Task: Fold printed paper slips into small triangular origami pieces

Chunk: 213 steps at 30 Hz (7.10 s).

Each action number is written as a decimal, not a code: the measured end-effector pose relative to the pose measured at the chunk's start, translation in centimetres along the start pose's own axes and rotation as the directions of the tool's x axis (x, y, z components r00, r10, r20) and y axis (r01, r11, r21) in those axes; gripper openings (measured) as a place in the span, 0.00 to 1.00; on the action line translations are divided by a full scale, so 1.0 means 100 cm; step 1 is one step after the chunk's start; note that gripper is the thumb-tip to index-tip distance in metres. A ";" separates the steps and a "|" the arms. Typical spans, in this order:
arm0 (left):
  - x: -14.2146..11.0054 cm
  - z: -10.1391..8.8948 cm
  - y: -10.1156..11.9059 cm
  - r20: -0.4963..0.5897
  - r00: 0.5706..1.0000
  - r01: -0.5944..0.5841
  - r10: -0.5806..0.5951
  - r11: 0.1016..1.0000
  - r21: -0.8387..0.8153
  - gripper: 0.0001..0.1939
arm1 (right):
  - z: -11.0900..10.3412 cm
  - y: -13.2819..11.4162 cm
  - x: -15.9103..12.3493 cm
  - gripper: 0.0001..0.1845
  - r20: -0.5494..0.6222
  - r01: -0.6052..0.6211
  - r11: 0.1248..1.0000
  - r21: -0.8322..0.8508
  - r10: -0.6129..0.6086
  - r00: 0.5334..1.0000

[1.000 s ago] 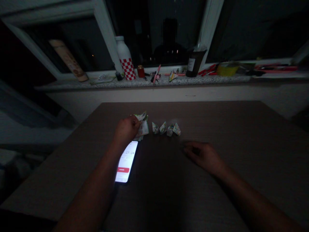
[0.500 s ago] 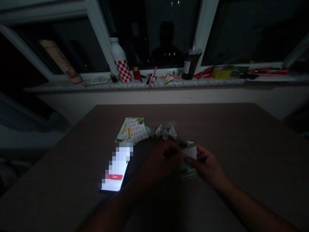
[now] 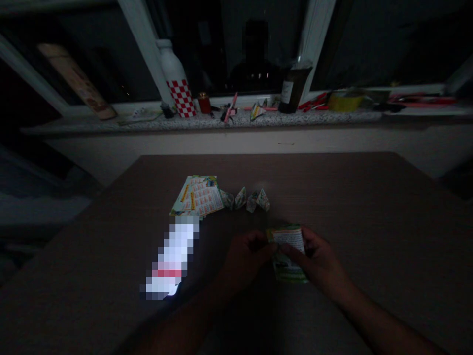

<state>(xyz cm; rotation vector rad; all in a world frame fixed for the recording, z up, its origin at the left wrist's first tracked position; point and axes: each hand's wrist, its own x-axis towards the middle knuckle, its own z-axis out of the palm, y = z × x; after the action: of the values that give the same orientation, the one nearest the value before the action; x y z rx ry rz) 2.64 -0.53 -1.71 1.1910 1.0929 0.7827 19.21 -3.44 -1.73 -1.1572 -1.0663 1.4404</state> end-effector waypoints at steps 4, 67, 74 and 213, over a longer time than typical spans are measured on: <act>0.000 -0.002 0.002 0.011 1.000 0.020 -0.020 1.000 0.004 0.13 | -0.002 -0.001 0.001 0.16 -0.020 -0.022 0.999 0.032 0.023 1.000; 0.000 -0.005 0.006 -0.043 0.999 -0.003 0.006 0.997 0.072 0.09 | -0.006 0.001 0.005 0.18 -0.128 0.033 0.999 0.019 -0.030 0.991; 0.000 -0.005 0.007 -0.047 0.999 0.006 -0.002 0.997 0.079 0.10 | -0.007 0.002 0.005 0.19 -0.120 0.032 0.999 0.012 -0.031 0.992; 0.001 -0.003 0.002 -0.162 0.986 -0.053 0.047 0.998 -0.030 0.13 | -0.013 0.006 0.010 0.25 0.053 -0.123 0.985 0.121 0.117 0.992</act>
<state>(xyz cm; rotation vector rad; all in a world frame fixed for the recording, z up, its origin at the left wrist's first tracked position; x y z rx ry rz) 2.41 -0.33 -1.51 1.1451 1.1808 0.9459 20.31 -2.46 -2.71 -1.1197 -0.9369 1.6113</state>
